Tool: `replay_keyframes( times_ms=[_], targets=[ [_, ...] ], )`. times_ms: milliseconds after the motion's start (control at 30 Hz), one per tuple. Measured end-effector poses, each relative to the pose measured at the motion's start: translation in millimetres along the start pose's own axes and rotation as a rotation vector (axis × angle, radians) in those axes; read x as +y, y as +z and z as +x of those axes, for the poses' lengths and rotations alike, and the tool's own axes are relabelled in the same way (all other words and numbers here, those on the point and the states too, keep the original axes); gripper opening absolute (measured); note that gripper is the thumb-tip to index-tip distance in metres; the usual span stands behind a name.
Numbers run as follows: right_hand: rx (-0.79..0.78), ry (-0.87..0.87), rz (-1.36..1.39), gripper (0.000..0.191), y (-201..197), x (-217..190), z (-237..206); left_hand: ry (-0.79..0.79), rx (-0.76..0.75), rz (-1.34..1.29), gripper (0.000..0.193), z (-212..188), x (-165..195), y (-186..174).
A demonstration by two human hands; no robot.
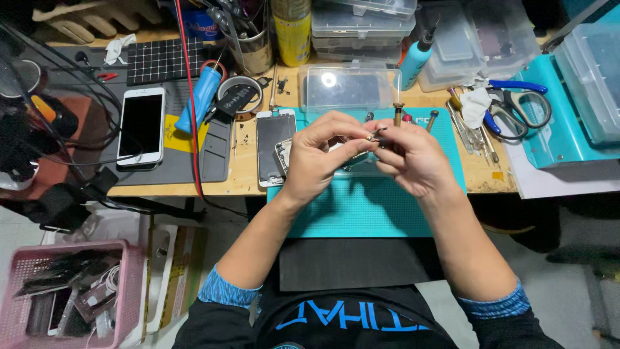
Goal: The person disassembles a smartphone at a repair workbench. They use a screwdriver to remove screws from the phone chassis, lift out internal components with tweezers and fingers, and place the removed parts and screws on the mat beside the phone.
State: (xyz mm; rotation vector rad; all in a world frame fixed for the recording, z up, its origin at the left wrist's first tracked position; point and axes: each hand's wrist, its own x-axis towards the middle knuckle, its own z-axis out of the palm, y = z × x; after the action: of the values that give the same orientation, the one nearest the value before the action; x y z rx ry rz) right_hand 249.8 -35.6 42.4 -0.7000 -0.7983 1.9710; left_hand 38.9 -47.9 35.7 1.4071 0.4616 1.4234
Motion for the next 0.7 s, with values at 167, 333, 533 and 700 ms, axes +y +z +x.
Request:
replay_keyframes(
  times_ms=[167, 333, 533, 700],
  targets=[
    [0.081, -0.18, -0.147, 0.013, 0.2, 9.8, -9.5, 0.021, 0.016, 0.08, 0.013, -1.1, 2.5, 0.4],
    [0.105, -0.351, -0.305, 0.008, 9.0, 6.9, -18.5, -0.041, 0.033, 0.093, 0.011, -2.6, 2.7, 0.8],
    [0.103, -0.524, -0.572, 0.012, 23.4, 4.0, -26.0, -0.14, 0.02, -0.045, 0.01, -1.1, -2.0, 1.8],
    [0.078, -0.571, -0.644, 0.016, 31.4, 1.9, -26.3, -0.187, 0.007, -0.035, 0.011, -3.2, -5.7, -1.8]
  ],
)
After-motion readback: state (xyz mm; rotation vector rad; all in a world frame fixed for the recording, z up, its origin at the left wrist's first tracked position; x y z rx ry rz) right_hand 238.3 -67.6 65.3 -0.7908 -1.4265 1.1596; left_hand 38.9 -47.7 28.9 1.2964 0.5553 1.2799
